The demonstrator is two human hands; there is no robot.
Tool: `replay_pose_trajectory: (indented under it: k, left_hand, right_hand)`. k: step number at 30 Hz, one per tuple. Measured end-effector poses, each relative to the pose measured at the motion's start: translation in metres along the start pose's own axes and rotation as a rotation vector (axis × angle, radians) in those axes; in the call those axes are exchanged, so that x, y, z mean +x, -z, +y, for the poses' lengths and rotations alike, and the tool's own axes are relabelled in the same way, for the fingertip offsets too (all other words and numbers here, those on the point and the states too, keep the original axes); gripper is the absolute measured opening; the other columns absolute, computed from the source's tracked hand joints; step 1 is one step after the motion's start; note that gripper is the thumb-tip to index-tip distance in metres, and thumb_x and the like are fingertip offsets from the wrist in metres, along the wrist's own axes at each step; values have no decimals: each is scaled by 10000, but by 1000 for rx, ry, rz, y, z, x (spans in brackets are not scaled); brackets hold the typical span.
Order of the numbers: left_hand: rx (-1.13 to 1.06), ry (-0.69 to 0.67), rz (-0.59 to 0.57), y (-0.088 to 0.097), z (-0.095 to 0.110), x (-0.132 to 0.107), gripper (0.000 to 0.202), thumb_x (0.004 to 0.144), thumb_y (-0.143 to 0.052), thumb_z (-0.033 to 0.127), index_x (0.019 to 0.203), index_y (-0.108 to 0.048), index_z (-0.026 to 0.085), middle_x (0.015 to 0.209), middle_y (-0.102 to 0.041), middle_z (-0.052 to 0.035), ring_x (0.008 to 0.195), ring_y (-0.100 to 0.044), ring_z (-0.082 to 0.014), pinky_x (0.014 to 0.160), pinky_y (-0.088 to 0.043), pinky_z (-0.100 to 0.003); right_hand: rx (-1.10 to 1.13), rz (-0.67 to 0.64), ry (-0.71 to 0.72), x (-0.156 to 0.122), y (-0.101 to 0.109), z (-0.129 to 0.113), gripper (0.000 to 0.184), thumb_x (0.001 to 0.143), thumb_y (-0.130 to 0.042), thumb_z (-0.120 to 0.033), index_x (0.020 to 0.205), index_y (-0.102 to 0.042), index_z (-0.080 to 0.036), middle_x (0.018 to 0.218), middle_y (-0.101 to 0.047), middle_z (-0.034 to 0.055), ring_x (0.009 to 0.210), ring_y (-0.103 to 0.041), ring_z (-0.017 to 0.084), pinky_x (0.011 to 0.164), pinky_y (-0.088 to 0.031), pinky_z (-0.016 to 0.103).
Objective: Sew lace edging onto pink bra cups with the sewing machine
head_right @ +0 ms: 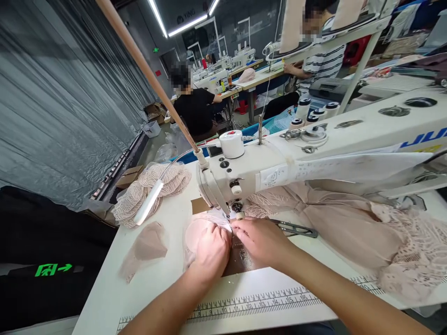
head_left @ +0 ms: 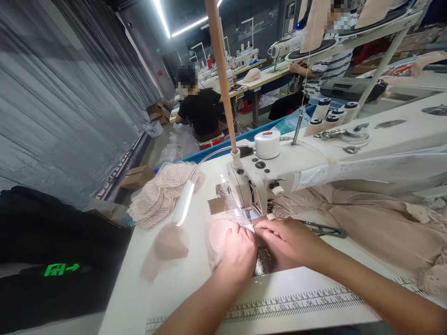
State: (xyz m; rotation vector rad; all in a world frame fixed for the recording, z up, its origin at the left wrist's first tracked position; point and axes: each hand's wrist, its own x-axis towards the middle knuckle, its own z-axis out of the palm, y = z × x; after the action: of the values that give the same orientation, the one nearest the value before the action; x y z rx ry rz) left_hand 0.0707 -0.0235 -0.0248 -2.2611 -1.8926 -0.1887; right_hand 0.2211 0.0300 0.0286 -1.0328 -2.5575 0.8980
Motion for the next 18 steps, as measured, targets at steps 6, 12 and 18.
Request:
replay_pose_trajectory:
  k: [6, 12, 18]
  left_hand:
    - [-140, -51, -120, 35, -7, -15, 182, 852, -537, 241, 708, -602, 149, 651, -600, -60, 682, -587, -217, 633, -505, -332]
    - [-656, -100, -127, 50, -38, -6, 308, 959, -375, 235, 834, -643, 148, 869, -674, -69, 755, -620, -141, 695, -527, -247]
    - [-409, -176, 73, 2, -46, -2, 313, 941, -403, 213, 1135, -636, 135, 1171, -650, -131, 925, -617, -226, 776, -552, -382]
  right_hand:
    - [-347, -7, 134, 7, -35, 13, 236, 817, -450, -107, 916, -650, -186, 940, -623, 62, 730, -600, 160, 609, -418, 256]
    - [-508, 76, 152, 7, -45, 18, 276, 773, -474, -28, 911, -662, -176, 948, -632, 69, 706, -584, 155, 566, -403, 260]
    - [-582, 121, 122, 11, -40, 16, 426, 739, -456, 14, 1024, -671, -218, 979, -670, 56, 706, -609, 164, 574, -440, 259]
